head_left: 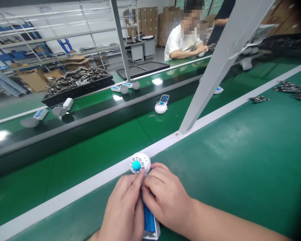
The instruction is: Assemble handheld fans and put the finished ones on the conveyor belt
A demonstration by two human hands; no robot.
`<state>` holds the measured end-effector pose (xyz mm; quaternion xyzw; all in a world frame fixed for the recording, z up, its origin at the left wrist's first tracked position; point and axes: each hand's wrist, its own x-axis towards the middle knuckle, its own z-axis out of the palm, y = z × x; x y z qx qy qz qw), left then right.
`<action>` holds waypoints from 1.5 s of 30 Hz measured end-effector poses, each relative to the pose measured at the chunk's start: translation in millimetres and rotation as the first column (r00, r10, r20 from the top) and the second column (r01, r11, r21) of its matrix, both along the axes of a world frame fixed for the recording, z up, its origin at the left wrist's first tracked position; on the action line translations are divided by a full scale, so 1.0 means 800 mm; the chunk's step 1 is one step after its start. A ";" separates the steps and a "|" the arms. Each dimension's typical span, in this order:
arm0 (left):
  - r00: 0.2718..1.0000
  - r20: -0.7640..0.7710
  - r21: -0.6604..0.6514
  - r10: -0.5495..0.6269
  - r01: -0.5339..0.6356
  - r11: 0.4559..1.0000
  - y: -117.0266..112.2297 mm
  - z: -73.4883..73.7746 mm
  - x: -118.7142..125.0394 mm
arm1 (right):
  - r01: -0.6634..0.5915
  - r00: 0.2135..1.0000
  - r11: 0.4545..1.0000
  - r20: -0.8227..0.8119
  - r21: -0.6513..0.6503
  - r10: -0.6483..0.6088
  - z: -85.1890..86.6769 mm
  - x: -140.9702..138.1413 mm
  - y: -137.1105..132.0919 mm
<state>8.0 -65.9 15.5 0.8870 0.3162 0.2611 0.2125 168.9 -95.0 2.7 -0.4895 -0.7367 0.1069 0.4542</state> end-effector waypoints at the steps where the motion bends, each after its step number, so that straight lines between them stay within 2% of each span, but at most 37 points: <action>1: 1.000 0.015 -0.023 -0.002 0.002 1.000 0.000 0.000 0.001 | -0.005 1.000 1.000 -0.003 -0.003 0.005 0.001 0.000 0.000; 4: 0.996 0.076 -0.150 0.038 -0.026 0.988 0.005 0.001 0.000 | 0.006 1.000 1.000 -0.026 -0.021 -0.007 0.002 -0.001 0.004; 6: 0.986 0.087 -0.280 0.142 -0.113 0.953 0.021 0.006 -0.005 | 0.062 0.996 0.998 -0.059 -0.027 -0.063 0.002 -0.001 0.008; 7: 0.973 0.077 -0.348 0.217 -0.178 0.920 0.033 0.010 -0.010 | 0.100 0.992 0.995 -0.080 -0.024 -0.102 0.002 0.000 0.011; 9: 0.914 0.017 -0.446 0.406 -0.357 0.821 0.066 0.021 -0.023 | 0.168 0.978 0.986 -0.126 -0.004 -0.167 -0.001 0.000 0.016; 11: 0.792 -0.063 -0.408 0.607 -0.576 0.708 0.105 0.037 -0.035 | 0.206 0.966 0.977 -0.167 0.049 -0.195 -0.006 0.000 0.022; 12: 0.725 -0.073 -0.317 0.685 -0.668 0.673 0.125 0.044 -0.038 | 0.214 0.963 0.973 -0.183 0.081 -0.197 -0.009 0.000 0.025; 13: 0.682 -0.053 -0.182 0.730 -0.725 0.664 0.142 0.052 -0.038 | 0.218 0.962 0.970 -0.193 0.113 -0.193 -0.013 -0.001 0.028; 14: 0.676 -0.014 -0.022 0.737 -0.737 0.676 0.158 0.058 -0.035 | 0.217 0.962 0.966 -0.198 0.141 -0.187 -0.016 -0.002 0.030; 15: 0.705 0.022 0.130 0.709 -0.705 0.697 0.171 0.062 -0.028 | 0.212 0.964 0.963 -0.196 0.167 -0.178 -0.020 -0.003 0.032; 16: 0.753 0.042 0.247 0.657 -0.645 0.723 0.181 0.063 -0.018 | 0.205 0.967 0.961 -0.191 0.185 -0.170 -0.023 -0.004 0.034; 17: 0.794 0.047 0.309 0.606 -0.588 0.747 0.190 0.063 -0.003 | 0.198 0.970 0.960 -0.182 0.198 -0.162 -0.027 -0.005 0.036; 18: 0.821 0.034 0.295 0.570 -0.553 0.779 0.198 0.060 0.015 | 0.193 0.972 0.959 -0.173 0.208 -0.158 -0.031 -0.005 0.037; 20: 0.840 -0.005 0.118 0.542 -0.538 0.835 0.213 0.048 0.058 | 0.188 0.976 0.960 -0.147 0.208 -0.159 -0.037 -0.004 0.040; 21: 0.845 -0.046 -0.021 0.532 -0.533 0.846 0.220 0.040 0.082 | 0.187 0.978 0.962 -0.131 0.198 -0.163 -0.041 -0.002 0.042; 23: 0.857 -0.094 -0.138 0.506 -0.514 0.846 0.234 0.023 0.127 | 0.187 0.981 0.966 -0.095 0.181 -0.172 -0.046 0.002 0.045; 25: 0.862 -0.105 -0.177 0.496 -0.507 0.844 0.248 0.008 0.163 | 0.193 0.981 0.966 -0.064 0.170 -0.185 -0.051 0.006 0.048; 27: 0.857 -0.092 -0.186 0.507 -0.515 0.837 0.260 -0.003 0.186 | 0.200 0.980 0.968 -0.043 0.155 -0.196 -0.054 0.009 0.049; 30: 0.841 -0.068 -0.213 0.536 -0.537 0.816 0.273 -0.005 0.196 | 0.194 0.981 0.974 -0.026 0.114 -0.192 -0.054 0.011 0.048; 33: 0.829 -0.045 -0.282 0.557 -0.546 0.789 0.272 0.006 0.176 | 0.187 0.982 0.978 -0.050 0.096 -0.183 -0.044 0.013 0.043; 37: 0.843 0.024 -0.373 0.538 -0.492 0.787 0.234 0.019 0.104 | 0.238 0.967 0.962 -0.123 0.136 -0.222 -0.014 0.018 0.034; 39: 0.861 0.091 -0.485 0.500 -0.400 0.777 0.203 0.020 0.056 | 0.269 0.957 0.946 -0.163 0.182 -0.241 0.003 0.022 0.028; 41: 0.877 0.141 -0.610 0.459 -0.288 0.738 0.171 0.019 0.012 | 0.284 0.951 0.940 -0.178 0.189 -0.251 0.016 0.027 0.022; 43: 0.897 0.180 -0.709 0.404 -0.166 0.686 0.144 0.017 -0.020 | 0.276 0.952 0.952 -0.173 0.133 -0.252 0.021 0.032 0.019; 45: 0.918 0.210 -0.781 0.335 -0.049 0.623 0.123 0.015 -0.035 | 0.245 0.957 0.969 -0.169 0.042 -0.235 0.019 0.037 0.019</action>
